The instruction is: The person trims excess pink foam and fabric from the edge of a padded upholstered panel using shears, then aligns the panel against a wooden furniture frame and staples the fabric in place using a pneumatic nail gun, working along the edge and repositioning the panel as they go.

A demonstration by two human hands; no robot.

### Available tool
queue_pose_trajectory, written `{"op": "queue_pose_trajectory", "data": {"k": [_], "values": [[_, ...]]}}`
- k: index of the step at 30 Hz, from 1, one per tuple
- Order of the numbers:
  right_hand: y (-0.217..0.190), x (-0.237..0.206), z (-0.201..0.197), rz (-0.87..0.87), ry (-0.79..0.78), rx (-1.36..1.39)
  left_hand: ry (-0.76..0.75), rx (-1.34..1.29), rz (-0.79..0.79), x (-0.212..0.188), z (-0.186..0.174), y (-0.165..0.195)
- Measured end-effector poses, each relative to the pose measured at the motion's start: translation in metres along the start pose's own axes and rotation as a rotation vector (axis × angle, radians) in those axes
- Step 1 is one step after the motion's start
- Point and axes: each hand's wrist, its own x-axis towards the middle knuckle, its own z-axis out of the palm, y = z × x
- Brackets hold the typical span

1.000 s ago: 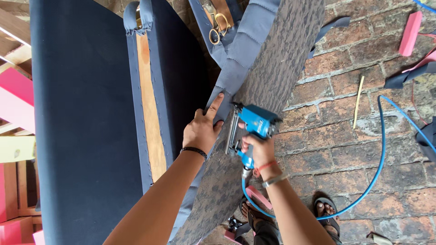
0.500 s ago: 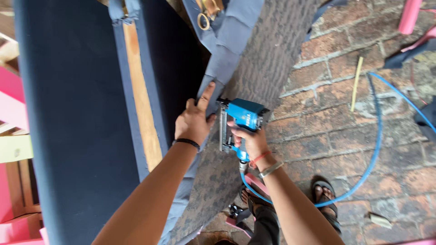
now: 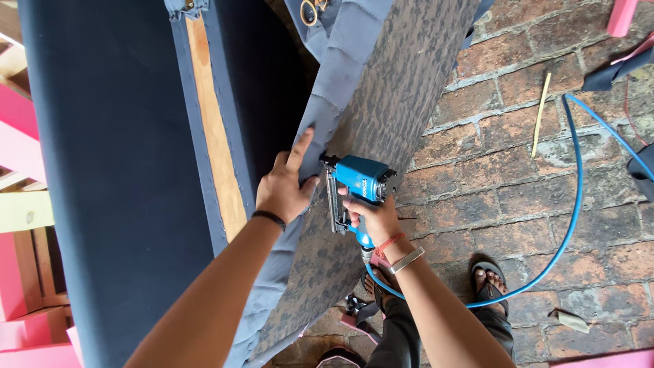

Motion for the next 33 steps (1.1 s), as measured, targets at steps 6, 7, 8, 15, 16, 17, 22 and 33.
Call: {"op": "queue_pose_trajectory", "data": {"k": [6, 7, 8, 15, 16, 17, 22, 33], "values": [[0.013, -0.007, 0.006, -0.065, 0.021, -0.068, -0.077, 0.167, -0.186, -0.011, 0.011, -0.005], [0.014, -0.009, 0.006, -0.052, 0.012, -0.065, -0.076, 0.175, -0.184, -0.01, 0.012, -0.005], [0.017, -0.01, 0.006, -0.039, -0.002, -0.062, -0.078, 0.176, -0.184, -0.008, 0.013, -0.005], [0.03, -0.024, 0.004, -0.045, -0.026, -0.108, -0.064, 0.057, -0.007, -0.027, 0.0, -0.013], [0.031, -0.025, 0.004, -0.026, -0.032, -0.085, -0.035, 0.021, 0.071, -0.034, -0.002, -0.014], [0.032, -0.027, 0.004, -0.01, -0.032, -0.063, -0.08, 0.034, 0.003, -0.039, -0.003, -0.014], [0.036, -0.033, 0.007, 0.021, -0.045, -0.06, -0.226, 0.074, -0.182, -0.048, -0.003, -0.014], [0.06, -0.058, 0.007, 0.022, -0.121, -0.068, -0.227, -0.071, -0.152, -0.091, -0.008, -0.031]]}}
